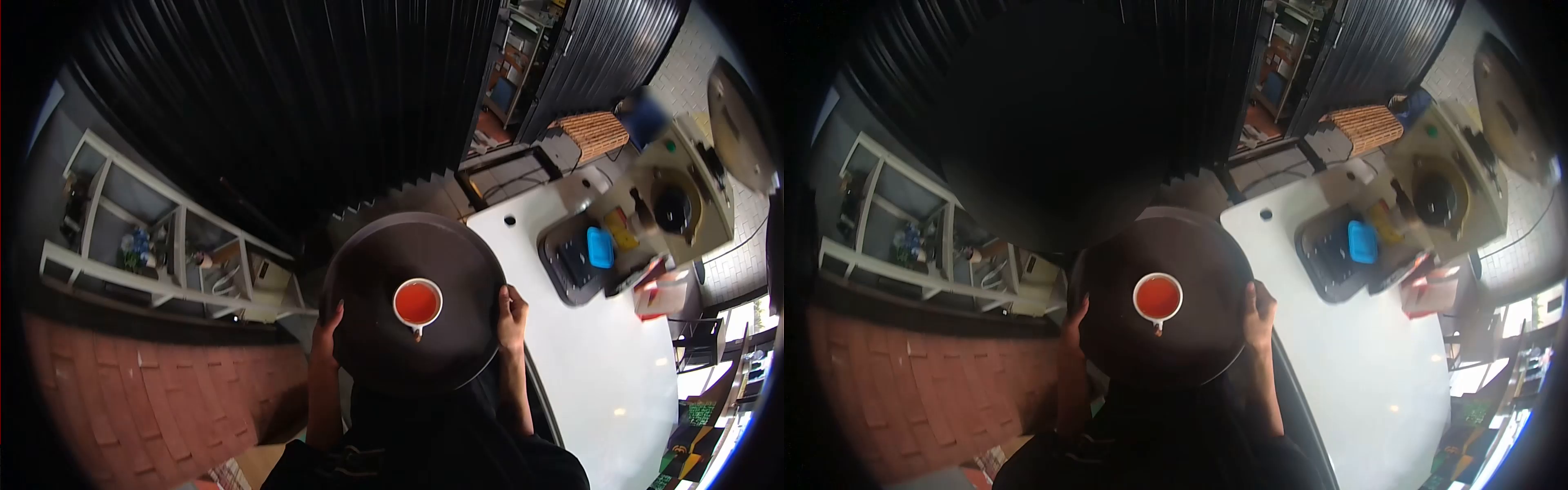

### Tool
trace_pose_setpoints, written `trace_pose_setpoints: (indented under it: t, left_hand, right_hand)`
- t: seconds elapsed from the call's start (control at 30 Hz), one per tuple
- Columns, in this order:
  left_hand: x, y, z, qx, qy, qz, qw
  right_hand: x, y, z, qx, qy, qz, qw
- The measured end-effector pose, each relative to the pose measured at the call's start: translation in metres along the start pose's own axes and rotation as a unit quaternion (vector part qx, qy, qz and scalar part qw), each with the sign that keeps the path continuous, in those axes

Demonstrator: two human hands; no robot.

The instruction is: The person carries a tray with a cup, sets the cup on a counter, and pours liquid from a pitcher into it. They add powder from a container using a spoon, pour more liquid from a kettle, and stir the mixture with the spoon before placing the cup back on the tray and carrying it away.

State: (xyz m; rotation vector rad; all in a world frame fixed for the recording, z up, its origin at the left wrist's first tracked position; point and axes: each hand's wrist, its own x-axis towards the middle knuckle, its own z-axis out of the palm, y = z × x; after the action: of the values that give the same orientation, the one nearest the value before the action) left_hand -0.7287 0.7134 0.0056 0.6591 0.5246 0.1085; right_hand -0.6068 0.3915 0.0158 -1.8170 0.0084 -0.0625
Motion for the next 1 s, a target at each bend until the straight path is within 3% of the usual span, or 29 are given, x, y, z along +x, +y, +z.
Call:
trace_pose_setpoints:
  t: [0.1, 0.23, 0.33, 0.4, 0.5, 0.57, 0.63, 0.8, 1.0]
  left_hand:
    - [0.044, 0.029, 0.024, 0.008, 0.03, -0.018, 0.999]
    - [0.124, 0.063, 0.044, 0.043, 0.007, -0.04, 0.998]
    - [0.188, 0.087, 0.07, 0.087, -0.008, -0.025, 0.996]
    - [0.229, 0.108, 0.09, 0.173, 0.032, -0.033, 0.984]
    - [0.295, 0.133, 0.109, 0.217, -0.026, -0.063, 0.974]
    - [0.348, 0.147, 0.12, 0.266, -0.042, -0.07, 0.961]
    - [0.383, 0.158, 0.137, 0.255, -0.083, -0.125, 0.955]
    - [0.48, 0.157, 0.177, 0.27, -0.195, -0.128, 0.934]
    - [0.565, 0.129, 0.259, 0.268, -0.253, -0.229, 0.901]
  right_hand:
    - [0.041, -0.001, 0.026, 0.03, 0.023, -0.021, 0.999]
    - [0.09, 0.002, 0.053, -0.037, 0.049, 0.006, 0.998]
    - [0.127, 0.0, 0.078, -0.063, 0.088, 0.031, 0.994]
    - [0.147, 0.009, 0.093, -0.057, 0.136, 0.044, 0.988]
    - [0.174, -0.004, 0.118, -0.052, 0.198, 0.093, 0.974]
    - [0.199, 0.001, 0.137, -0.05, 0.295, -0.016, 0.954]
    - [0.214, -0.037, 0.149, -0.038, 0.286, 0.058, 0.956]
    - [0.257, -0.054, 0.165, 0.026, 0.347, 0.081, 0.934]
    - [0.314, -0.03, 0.152, 0.069, 0.419, 0.081, 0.902]
